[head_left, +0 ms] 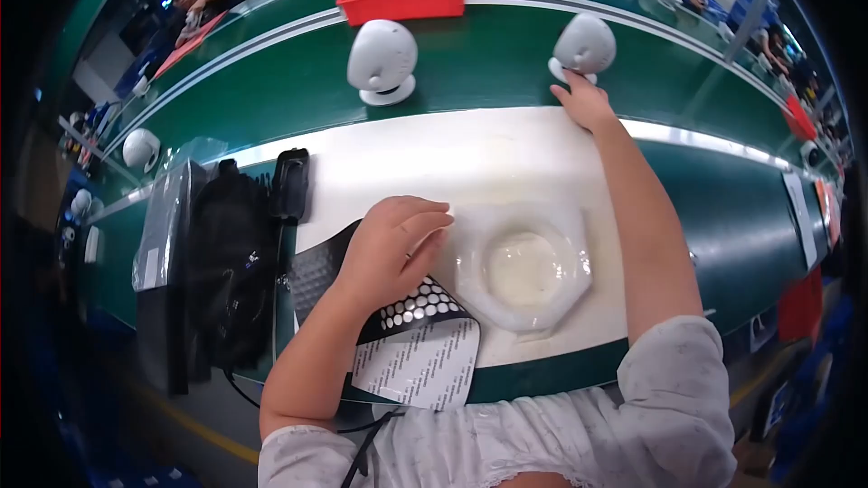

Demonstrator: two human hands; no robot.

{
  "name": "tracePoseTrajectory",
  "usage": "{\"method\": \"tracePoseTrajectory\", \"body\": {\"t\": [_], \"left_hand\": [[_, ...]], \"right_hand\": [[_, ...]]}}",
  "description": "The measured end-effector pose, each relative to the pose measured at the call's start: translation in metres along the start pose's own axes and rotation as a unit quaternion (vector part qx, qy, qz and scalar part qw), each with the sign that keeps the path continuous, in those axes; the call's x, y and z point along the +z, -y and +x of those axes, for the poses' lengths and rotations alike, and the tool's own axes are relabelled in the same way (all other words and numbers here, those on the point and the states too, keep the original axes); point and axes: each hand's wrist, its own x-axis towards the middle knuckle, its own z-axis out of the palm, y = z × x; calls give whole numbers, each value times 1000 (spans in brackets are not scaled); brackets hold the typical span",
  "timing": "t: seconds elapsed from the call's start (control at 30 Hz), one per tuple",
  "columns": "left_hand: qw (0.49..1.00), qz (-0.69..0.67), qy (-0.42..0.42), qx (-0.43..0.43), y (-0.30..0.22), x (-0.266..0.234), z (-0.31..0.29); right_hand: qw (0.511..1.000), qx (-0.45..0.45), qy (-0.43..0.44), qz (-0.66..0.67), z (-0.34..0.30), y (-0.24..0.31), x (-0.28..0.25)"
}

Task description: Applying adhesive pads to the bottom of electronic device housings on an assembly line.

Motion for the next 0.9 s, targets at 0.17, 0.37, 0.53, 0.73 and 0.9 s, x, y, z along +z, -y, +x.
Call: {"method": "tracePoseTrajectory", "body": {"t": [0.17,0.37,0.53,0.73,0.9], "left_hand": [[998,-18,14,66,-5,-4,-2],[996,-50,70,30,-11,4,0],[994,-25,103,-3,0,-18,-9],[960,-82,72,-258,49,-53,-53],[961,-5,77,-267,52,-36,-51]], "right_hand": [[944,-24,-288,-159,19,-7,7],[849,-226,-462,-119,-12,-15,-40],[881,-155,-324,309,-136,70,-100],[864,-102,-84,486,-235,90,-100],[879,-80,-90,461,-256,116,-63]]}}
